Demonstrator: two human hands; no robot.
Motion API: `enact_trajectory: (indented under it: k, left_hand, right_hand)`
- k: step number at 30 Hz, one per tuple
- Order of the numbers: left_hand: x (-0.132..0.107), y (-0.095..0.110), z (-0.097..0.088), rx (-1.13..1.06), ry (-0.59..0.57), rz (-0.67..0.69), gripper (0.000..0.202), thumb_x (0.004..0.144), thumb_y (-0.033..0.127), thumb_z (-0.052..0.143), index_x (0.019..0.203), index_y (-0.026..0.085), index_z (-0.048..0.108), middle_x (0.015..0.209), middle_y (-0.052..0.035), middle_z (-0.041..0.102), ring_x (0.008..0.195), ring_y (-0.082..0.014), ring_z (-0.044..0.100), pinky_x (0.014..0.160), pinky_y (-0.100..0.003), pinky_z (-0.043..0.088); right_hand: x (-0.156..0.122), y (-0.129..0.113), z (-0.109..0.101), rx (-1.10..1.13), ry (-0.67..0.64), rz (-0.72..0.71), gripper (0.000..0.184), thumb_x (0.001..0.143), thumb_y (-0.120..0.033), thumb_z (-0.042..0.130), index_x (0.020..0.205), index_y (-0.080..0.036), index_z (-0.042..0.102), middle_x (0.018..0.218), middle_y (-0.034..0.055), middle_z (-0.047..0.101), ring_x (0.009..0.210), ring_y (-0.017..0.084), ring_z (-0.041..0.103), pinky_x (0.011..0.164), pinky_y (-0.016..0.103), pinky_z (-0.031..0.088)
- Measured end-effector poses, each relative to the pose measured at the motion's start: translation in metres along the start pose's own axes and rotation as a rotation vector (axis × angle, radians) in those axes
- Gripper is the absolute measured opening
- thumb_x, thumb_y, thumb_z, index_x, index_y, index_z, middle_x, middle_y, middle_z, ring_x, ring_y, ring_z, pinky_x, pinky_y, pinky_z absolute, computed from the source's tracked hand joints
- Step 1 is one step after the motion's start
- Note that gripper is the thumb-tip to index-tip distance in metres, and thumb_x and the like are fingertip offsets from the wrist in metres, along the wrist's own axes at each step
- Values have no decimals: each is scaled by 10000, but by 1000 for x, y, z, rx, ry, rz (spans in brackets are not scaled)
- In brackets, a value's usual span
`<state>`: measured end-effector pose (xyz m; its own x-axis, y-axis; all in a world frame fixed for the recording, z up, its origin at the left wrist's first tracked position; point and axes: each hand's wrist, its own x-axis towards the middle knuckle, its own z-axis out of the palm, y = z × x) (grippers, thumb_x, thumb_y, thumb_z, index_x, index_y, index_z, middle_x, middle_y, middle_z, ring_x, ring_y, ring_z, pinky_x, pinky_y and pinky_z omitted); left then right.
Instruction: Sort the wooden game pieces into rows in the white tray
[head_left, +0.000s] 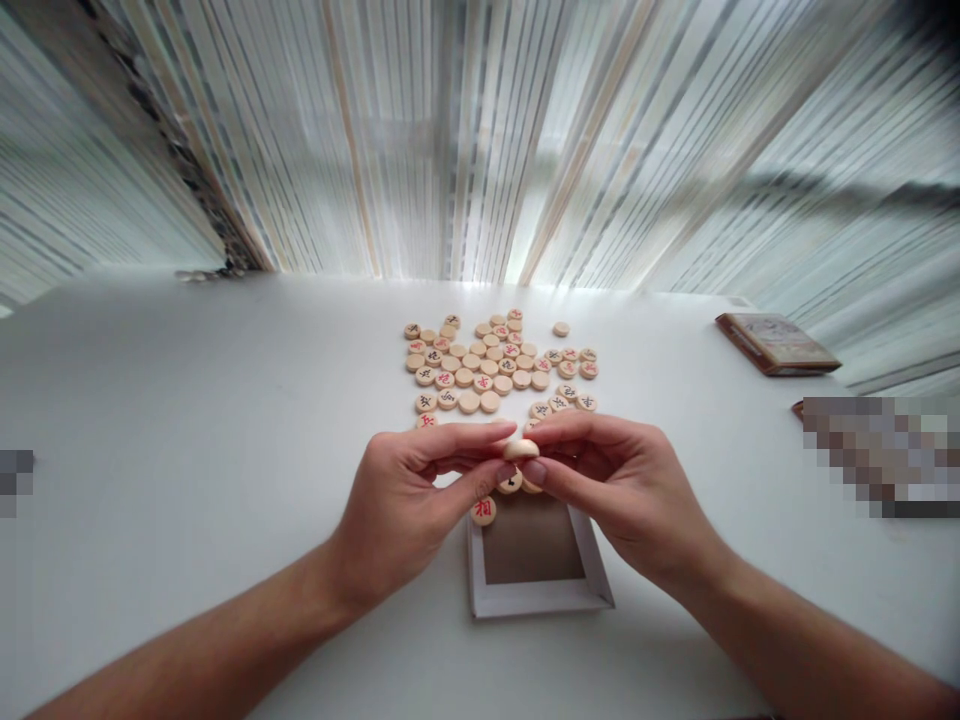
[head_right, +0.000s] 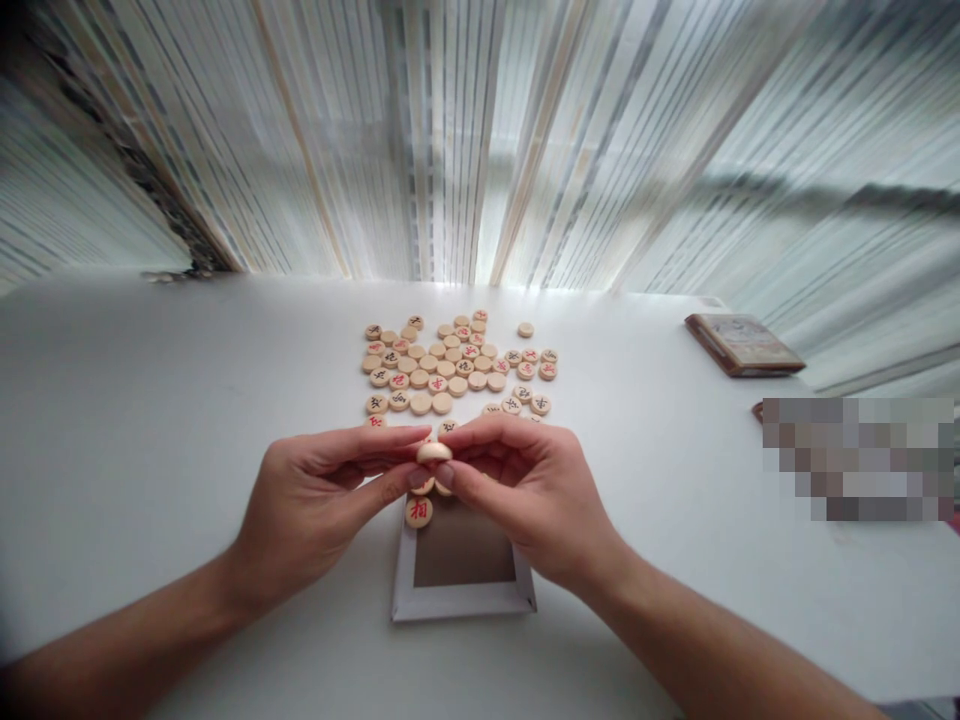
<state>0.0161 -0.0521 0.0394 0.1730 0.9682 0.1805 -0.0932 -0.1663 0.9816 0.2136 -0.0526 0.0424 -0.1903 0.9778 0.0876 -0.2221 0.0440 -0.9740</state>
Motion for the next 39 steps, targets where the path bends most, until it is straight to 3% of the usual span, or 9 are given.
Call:
enact_trajectory:
  k: [5,12,18,21,31,39]
  left_hand:
    - [0,2,1,-19,-9,9,256,808,146,904,1059,189,877,997,-53,873,885,-240,855,820,-288,723]
    - [0,1,-1,-87,-35,-77,303,813,168,912,1112,169,865,964,-71,874,874,-233,855,805,-257,713]
    - [4,4,-1,-127,-26,-169,321,849,259,899,1143,138,856,985,-103,872,844,-240,843,803,-308,715]
    - [6,4,-1,-127,-39,-172,319,871,296,881,1150,144,855,873,-84,862,824,-238,832,782,-314,710]
    - [5,2,-1,-84,-88,-133,273,920,301,838,1145,148,853,814,-50,824,778,-165,791,697,-198,652]
    - [2,2,-2,-75,-126,-35,142,946,251,810,1052,185,877,772,-23,809,723,-122,762,695,-163,620]
  right_hand:
    - [0,-1,-1,19,19,54,321,663,-276,1032,939,-235,873,883,58,854,803,215,823,740,288,711]
    - [1,1,-2,66,-23,92,267,766,-229,972,1017,-247,883,854,40,857,724,152,804,706,216,685]
    - [0,4,-6,54,-53,142,306,816,-302,943,1110,-258,873,987,70,867,913,240,836,839,336,705]
    - [0,5,-6,36,-45,141,332,800,-327,954,1113,-254,871,984,74,866,900,245,834,842,360,707]
    - [2,-3,1,66,-20,105,286,694,-274,1018,941,-243,879,813,26,838,707,154,786,715,225,679]
    - [1,-4,0,-68,-22,85,184,765,-308,978,825,-193,847,692,18,778,626,110,700,609,152,582]
